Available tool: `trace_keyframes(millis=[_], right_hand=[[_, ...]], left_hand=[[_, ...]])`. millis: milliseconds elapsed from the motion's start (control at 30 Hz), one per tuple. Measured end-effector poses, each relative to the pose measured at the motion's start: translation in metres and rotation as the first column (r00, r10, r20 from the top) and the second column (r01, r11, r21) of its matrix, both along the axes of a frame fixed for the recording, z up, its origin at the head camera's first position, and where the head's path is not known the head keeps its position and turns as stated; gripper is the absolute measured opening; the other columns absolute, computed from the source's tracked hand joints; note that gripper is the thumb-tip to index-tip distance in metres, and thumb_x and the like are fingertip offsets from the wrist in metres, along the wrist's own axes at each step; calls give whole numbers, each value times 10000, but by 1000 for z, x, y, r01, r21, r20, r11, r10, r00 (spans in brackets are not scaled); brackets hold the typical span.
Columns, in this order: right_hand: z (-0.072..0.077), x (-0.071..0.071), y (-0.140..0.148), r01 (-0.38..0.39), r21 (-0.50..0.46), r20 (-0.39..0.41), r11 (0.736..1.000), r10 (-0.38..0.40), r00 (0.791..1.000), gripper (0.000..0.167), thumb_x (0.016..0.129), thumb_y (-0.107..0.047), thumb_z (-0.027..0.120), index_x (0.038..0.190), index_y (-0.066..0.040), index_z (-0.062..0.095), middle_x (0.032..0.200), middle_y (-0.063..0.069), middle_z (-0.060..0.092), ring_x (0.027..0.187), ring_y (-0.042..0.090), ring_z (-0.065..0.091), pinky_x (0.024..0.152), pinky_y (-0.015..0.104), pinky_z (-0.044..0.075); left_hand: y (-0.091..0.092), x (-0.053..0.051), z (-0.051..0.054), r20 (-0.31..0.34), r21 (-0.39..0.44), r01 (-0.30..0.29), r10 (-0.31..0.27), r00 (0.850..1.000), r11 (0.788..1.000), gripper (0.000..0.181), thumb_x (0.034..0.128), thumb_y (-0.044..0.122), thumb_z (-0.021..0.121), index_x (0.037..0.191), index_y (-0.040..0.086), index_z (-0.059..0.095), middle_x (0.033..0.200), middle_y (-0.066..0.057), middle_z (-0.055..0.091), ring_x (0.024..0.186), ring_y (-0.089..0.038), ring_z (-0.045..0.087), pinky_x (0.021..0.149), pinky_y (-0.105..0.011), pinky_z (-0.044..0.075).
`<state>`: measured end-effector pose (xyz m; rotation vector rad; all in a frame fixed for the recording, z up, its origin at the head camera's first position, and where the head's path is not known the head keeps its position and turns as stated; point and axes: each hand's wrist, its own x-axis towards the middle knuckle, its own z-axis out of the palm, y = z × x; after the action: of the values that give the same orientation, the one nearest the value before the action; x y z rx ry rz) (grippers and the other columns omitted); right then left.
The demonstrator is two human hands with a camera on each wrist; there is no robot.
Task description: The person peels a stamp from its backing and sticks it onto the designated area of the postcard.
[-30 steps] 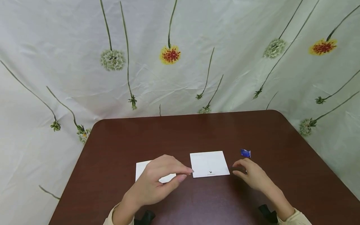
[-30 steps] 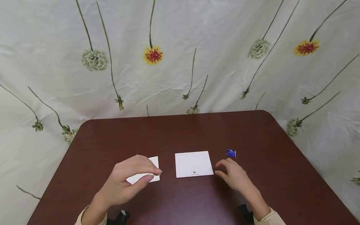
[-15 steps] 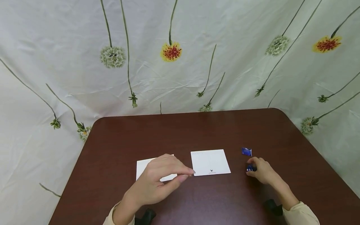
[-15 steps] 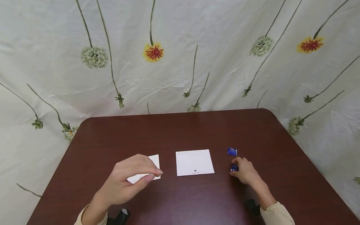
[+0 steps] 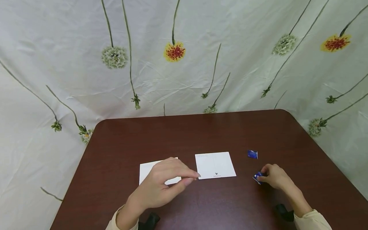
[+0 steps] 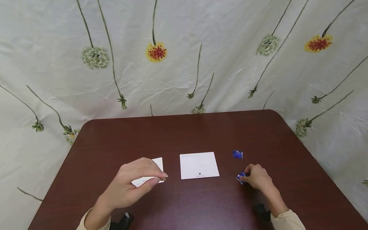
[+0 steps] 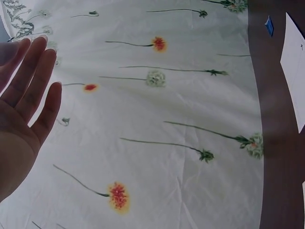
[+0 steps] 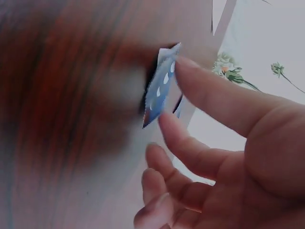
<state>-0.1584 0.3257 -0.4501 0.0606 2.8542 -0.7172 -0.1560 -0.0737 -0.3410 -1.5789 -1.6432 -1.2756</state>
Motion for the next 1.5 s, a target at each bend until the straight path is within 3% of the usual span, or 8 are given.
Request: trace_keyframes(millis=[200,333,667,867,1033,1167,1267,1500], right_hand=[[10,5,-7,57,-22,49,998,-56,997,269,816,-164,750,852,-48,509,708,27,460,642,196,438,561,329,349],[14,6,-10,78,-56,41,995,-76,996,188,849,-96,707,917,-10,555,781,36,570,697,202,522,592,351,418],[29,7,-24,48,-125,-210,991,-73,975,269,874,-100,689,1097,48,662,978,230,671,891,375,639,672,449,524],[45,3,-44,45,-205,-335,978,-113,935,198,885,-127,693,1018,19,691,959,190,678,758,242,609,574,292,468],[56,1,-66,-14,-285,-419,958,-111,901,176,907,-150,669,997,-5,712,847,93,676,612,151,508,481,234,384],[64,-1,-84,-94,-326,-494,941,-84,866,83,882,-98,690,935,-52,733,783,21,668,571,141,482,467,219,370],[71,-2,-98,-185,-360,-540,915,-43,840,66,862,-51,698,915,-62,735,794,5,681,573,141,514,484,214,397],[89,2,-136,-380,-421,-612,824,50,789,145,818,15,717,915,-91,735,809,-28,674,594,121,543,512,227,440]], left_hand=[[-1,-1,-4,35,-13,-9,9,999,1000,151,968,95,546,1007,56,687,868,-16,687,764,-74,615,742,-192,459],[-1,-1,-6,68,-23,-19,21,997,1000,153,969,104,549,1006,61,690,874,-9,690,762,-75,615,732,-193,461],[0,-2,-7,108,-50,-20,25,994,999,162,976,130,548,1010,73,696,885,1,695,768,-66,614,723,-184,464],[2,-3,-11,146,-67,-39,48,988,997,164,980,149,544,1013,93,695,876,23,686,755,-60,596,702,-176,463],[5,-5,-13,236,-77,-25,42,971,997,141,967,127,568,1016,87,694,850,17,676,709,-54,566,658,-176,469],[10,-5,-15,346,-95,-29,60,936,995,142,923,53,614,1033,93,694,857,30,679,727,-51,590,665,-211,486],[18,-5,-17,439,-144,-56,115,891,988,162,915,60,626,1050,112,698,905,56,686,804,-54,619,736,-256,497],[38,-6,-21,612,-239,-160,276,741,958,226,912,144,654,1136,131,679,919,94,651,823,-72,590,736,-310,488]])
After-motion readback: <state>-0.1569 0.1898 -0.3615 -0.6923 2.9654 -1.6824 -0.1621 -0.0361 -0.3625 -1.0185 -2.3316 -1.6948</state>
